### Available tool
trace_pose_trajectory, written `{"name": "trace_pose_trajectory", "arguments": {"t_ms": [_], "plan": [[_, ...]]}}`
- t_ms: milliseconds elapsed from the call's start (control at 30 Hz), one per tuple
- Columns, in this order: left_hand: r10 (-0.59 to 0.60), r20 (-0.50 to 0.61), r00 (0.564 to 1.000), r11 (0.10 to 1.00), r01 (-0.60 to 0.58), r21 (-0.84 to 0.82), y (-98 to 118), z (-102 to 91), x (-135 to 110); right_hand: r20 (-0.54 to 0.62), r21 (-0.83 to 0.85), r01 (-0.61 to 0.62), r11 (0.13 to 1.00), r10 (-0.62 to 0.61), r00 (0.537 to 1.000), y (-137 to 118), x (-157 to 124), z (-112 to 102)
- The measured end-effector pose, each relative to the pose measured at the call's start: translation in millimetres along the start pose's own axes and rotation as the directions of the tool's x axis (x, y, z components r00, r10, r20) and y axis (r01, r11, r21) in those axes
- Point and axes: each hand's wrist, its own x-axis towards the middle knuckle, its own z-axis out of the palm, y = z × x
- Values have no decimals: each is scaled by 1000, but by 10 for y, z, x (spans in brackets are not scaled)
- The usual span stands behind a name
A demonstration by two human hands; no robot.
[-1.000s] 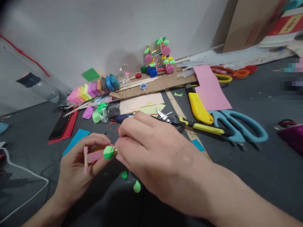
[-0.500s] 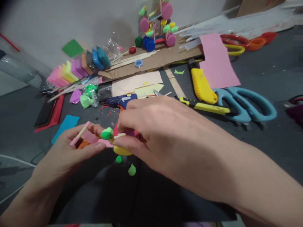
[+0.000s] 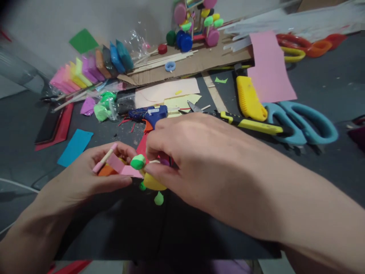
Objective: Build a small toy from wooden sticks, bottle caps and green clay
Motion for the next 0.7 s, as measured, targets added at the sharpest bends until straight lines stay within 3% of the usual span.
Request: {"name": "trace_pose_trajectory", "arguments": {"t_ms": [133, 433, 700], "plan": [[6, -5, 1000, 1000, -6, 28, -1, -8, -11, -11, 10, -14, 1000, 14, 1000, -12, 1, 4], [20, -33, 999, 1000, -19, 25, 11, -8, -14, 92, 111, -63, 992, 52, 994, -12, -4, -48], [65, 15, 998, 995, -66, 79, 12, -32, 6, 79, 44, -67, 997, 63, 995, -19, -9, -38]]}}
